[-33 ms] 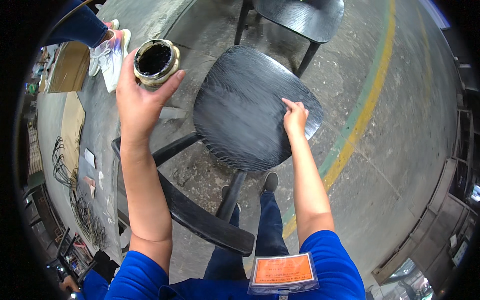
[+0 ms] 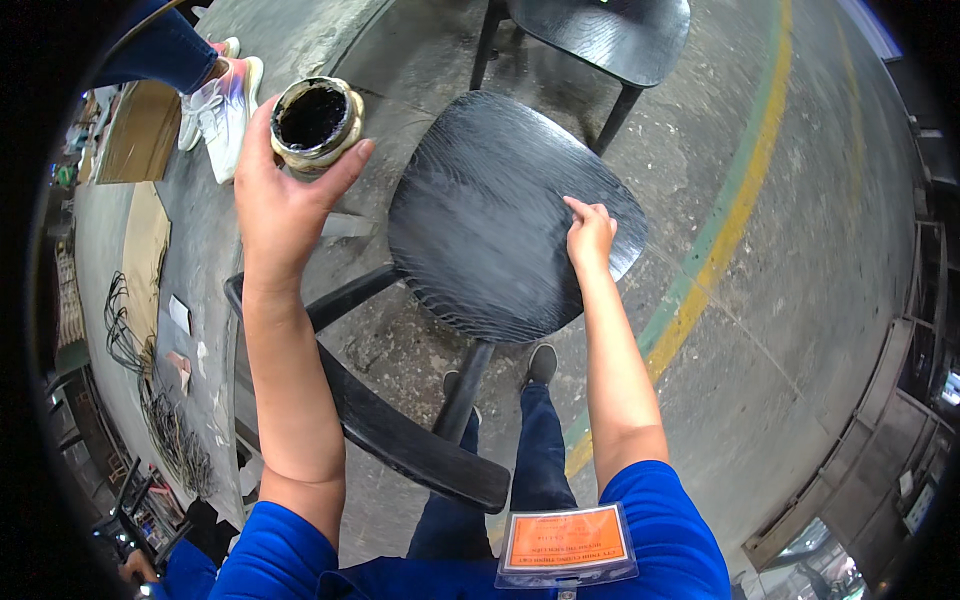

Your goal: The person applies a dark finish to the seats of several black chairs using a small tool. They repeatedly dip the tool into a jar and spread the substance across the chair surfaces, moving between chairs as needed.

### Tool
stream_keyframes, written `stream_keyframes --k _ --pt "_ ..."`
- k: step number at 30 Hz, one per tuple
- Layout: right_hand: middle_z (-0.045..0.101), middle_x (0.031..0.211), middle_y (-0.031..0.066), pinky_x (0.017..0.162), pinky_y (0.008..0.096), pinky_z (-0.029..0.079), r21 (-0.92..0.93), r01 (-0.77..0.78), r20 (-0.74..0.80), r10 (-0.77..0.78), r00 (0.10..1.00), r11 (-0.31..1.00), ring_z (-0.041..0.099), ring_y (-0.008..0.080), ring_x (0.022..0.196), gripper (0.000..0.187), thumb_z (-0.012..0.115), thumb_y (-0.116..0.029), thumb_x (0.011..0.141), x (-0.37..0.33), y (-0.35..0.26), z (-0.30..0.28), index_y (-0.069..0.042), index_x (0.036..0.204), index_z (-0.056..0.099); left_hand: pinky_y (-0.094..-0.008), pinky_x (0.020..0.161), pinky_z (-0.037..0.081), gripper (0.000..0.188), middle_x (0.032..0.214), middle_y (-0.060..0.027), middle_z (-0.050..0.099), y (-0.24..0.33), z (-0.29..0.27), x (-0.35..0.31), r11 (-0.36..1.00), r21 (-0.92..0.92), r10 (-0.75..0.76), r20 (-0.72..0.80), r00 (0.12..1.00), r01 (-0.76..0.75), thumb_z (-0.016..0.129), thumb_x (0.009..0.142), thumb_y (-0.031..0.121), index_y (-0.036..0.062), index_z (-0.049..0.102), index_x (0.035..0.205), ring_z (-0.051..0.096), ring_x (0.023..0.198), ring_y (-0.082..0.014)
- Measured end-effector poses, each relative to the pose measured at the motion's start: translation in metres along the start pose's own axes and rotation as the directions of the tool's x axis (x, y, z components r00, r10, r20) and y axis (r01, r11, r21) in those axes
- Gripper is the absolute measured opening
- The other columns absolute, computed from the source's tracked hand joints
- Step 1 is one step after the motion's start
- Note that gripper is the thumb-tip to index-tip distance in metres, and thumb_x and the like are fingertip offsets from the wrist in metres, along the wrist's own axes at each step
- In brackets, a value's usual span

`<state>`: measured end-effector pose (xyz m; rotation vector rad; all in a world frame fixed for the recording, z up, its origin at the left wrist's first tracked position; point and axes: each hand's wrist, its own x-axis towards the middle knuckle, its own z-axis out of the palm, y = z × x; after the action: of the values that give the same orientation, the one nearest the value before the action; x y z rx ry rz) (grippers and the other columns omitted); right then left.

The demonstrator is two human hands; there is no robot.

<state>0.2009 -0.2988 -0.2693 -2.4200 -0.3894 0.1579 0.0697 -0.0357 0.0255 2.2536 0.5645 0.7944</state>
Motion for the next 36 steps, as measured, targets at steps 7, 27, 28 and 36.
stream_keyframes --k 7,27,28,36 --pt "0.064 0.088 0.0089 0.087 0.0368 0.039 0.006 0.043 0.017 -0.043 0.999 0.999 0.059 0.0245 0.088 0.030 0.060 -0.002 0.084 0.022 -0.024 0.015 -0.019 0.103 0.076 -0.0320 0.079 0.054 0.062 0.096 -0.0115 0.070 -0.009 0.003 0.008 0.996 -0.052 0.070 -0.030 0.997 -0.071 0.089 0.064 0.018 0.0007 0.056 0.112 0.069 0.088 -0.0218" --pt "0.065 0.093 0.0127 0.090 0.0406 0.044 0.086 0.113 0.053 -0.117 0.992 0.990 0.061 0.0308 0.094 0.034 0.058 -0.001 0.084 0.007 -0.060 0.039 -0.019 0.107 0.074 -0.0353 0.076 0.054 0.058 0.094 -0.0136 0.069 -0.015 -0.003 0.012 0.997 -0.063 0.043 -0.131 0.991 -0.052 0.088 0.062 0.021 0.0007 0.057 0.107 0.069 0.085 -0.0287" --pt "0.064 0.092 0.0134 0.088 0.0396 0.046 0.153 0.114 0.094 -0.129 0.987 0.982 0.061 0.0310 0.093 0.035 0.057 0.001 0.084 -0.011 -0.058 0.031 -0.017 0.109 0.073 -0.0356 0.077 0.054 0.058 0.094 -0.0136 0.068 -0.016 -0.003 0.011 0.997 -0.062 0.043 -0.128 0.991 -0.051 0.088 0.062 0.021 0.0009 0.057 0.107 0.069 0.086 -0.0288" --pt "0.065 0.094 0.0138 0.083 0.0359 0.049 0.250 -0.085 0.256 0.019 0.967 0.965 0.062 0.0288 0.090 0.032 0.056 0.001 0.087 -0.197 -0.017 -0.087 -0.010 0.114 0.070 -0.0407 0.079 0.052 0.058 0.097 -0.0146 0.067 -0.019 0.006 0.010 0.999 -0.027 0.023 -0.117 0.993 -0.026 0.087 0.063 0.023 0.0035 0.056 0.107 0.066 0.090 -0.0343"
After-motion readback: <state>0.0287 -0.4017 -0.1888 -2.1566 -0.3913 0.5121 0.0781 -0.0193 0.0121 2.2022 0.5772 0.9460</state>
